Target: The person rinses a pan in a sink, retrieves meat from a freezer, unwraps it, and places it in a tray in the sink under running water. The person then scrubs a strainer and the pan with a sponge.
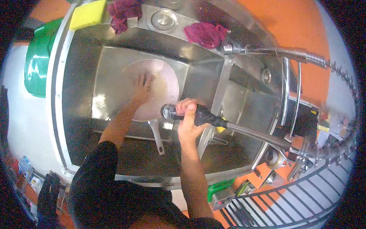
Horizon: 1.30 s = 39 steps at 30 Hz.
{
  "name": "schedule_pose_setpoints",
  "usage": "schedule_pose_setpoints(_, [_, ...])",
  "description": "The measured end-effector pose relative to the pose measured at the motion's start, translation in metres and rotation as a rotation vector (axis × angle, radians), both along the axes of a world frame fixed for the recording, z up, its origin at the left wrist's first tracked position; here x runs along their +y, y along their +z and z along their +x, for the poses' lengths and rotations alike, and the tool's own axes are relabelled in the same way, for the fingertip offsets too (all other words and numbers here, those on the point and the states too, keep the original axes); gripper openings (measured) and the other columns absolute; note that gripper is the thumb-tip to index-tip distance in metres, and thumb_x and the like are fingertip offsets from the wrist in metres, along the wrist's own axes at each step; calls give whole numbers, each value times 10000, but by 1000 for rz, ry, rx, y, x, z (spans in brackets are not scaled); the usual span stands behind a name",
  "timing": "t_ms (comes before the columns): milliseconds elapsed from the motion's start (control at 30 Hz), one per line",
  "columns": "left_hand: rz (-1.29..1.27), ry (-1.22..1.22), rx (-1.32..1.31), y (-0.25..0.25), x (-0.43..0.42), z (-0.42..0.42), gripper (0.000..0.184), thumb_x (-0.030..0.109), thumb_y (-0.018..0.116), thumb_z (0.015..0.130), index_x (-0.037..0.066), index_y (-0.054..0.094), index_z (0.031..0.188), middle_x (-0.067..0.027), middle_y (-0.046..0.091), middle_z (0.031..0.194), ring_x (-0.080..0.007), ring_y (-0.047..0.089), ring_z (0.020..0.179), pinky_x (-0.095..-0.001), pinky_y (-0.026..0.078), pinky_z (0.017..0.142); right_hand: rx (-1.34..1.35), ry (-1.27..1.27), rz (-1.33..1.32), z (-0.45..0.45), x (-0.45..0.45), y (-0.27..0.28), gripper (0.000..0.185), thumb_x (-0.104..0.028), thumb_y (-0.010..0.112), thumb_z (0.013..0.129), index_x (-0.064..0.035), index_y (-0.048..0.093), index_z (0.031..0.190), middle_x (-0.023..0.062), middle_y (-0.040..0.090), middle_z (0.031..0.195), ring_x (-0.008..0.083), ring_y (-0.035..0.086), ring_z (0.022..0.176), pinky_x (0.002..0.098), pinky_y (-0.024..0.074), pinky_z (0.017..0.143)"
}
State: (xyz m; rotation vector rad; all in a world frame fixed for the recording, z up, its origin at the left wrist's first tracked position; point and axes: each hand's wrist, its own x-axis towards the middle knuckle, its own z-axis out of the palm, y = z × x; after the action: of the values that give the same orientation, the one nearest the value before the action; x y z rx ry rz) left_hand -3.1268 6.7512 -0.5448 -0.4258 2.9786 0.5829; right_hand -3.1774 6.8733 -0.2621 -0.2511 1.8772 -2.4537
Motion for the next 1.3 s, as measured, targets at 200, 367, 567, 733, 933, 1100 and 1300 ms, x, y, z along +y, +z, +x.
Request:
schedule_pose_setpoints(200, [88,-457,-233,21,32,25,568,298,424,864,178,289,1402,-125,256,1452,-316,185,1356,-528,95,1097,28,-57,36,-15,-16,9,302,-287,521,921,-60,396,767,55,422,646,177,431,593,371,409,602])
schedule_pose_setpoints(367, [62,-291,-215,19,14,23,599,320,461,844,127,312,1391,-116,225,1467,-322,141,1367,-511,58,1109,141,-136,22,-26,-8,16,295,-233,564,897,-24,439,732,61,434,623,179,442,573,341,410,559])
schedule_pose_setpoints(567, [-362,-45,12,29,-50,-6,711,401,518,824,48,278,1392,-145,203,1469,-318,97,1376,-482,58,1113,-78,18,-140,3,-23,13,287,-274,546,904,-49,426,771,63,436,655,191,452,605,372,418,605])
schedule_pose_setpoints(733, [-114,-145,-193,52,-27,-26,708,444,482,841,59,272,1397,-161,219,1460,-310,145,1367,-467,82,1110,208,-148,-35,-27,-41,31,331,-330,512,917,-54,387,784,81,455,709,245,519,706,463,412,823])
schedule_pose_setpoints(933, [63,-413,-6,6,12,19,633,454,390,887,49,325,1369,-160,251,1450,-343,164,1356,-488,103,1097,162,-235,118,-34,6,18,286,-236,540,914,-20,437,758,65,467,660,189,495,640,398,458,735])
schedule_pose_setpoints(1100, [490,-383,-138,27,34,45,552,385,410,920,40,373,1350,-162,358,1395,-298,285,1313,-420,205,1079,-69,-151,50,11,14,9,230,-153,550,907,-1,453,764,68,496,643,176,492,594,340,465,625])
schedule_pose_setpoints(1300, [1817,343,148,208,38,6,572,356,488,903,-4,378,1334,-168,386,1378,-251,385,1259,-341,275,1052,10,-185,137,7,8,26,176,-129,584,879,-6,522,990,70,594,837,149,558,781,293,444,755])
